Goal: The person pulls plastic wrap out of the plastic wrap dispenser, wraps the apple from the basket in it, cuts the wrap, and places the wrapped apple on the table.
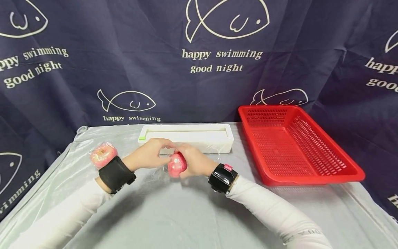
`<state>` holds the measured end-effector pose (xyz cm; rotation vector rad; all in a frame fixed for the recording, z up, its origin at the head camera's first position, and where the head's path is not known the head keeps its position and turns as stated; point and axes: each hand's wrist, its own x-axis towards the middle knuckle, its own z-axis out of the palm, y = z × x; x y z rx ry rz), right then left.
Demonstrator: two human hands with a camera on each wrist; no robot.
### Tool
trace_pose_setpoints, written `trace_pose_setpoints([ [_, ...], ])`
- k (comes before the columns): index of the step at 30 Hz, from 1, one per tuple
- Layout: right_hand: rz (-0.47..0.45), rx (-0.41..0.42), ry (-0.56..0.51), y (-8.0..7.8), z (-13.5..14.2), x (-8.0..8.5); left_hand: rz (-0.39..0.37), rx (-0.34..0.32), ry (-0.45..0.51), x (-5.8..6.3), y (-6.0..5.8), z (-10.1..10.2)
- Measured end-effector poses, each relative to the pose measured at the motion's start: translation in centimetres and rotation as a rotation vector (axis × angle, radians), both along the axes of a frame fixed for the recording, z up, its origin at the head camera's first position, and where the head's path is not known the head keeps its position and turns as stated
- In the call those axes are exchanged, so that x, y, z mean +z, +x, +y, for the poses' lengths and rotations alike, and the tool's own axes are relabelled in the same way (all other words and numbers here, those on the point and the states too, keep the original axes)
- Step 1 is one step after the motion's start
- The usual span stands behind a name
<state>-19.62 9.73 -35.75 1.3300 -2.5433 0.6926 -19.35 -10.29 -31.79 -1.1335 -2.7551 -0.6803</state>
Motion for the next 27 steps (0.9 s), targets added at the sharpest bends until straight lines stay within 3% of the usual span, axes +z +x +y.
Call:
trace_pose_setpoints([
  [6, -0.087, -0.007, 0.009, -1.5, 0.4, 0.4, 0.152, -0.06, -0.118, -1.5, 0.7, 0.7],
  [10, -0.17, 0.0, 0.027, -2.3, 0.6, 0.8, 0.215, -0.051, -0.175, -2.7, 0.5, 0.8],
  [15, -0.3, 0.017, 0.032, -3.1, 1.0, 0.6, 0.25, -0.039, -0.162, -3.6, -0.1, 0.7],
  [18, -0.345, 0.024, 0.032, -3.3, 1.3, 0.5, 0.222, -0.039, -0.133, -3.7, -0.6, 0.8],
  [23, -0.292, 0.033, 0.02, -2.8, 1.7, 0.5, 0.163, -0.043, -0.079, -3.6, -1.5, 0.8],
  [27, -0.135, -0.025, -0.002, -1.9, 1.6, 0.3, 0.149, -0.046, -0.051, -3.3, -2.1, 0.8],
])
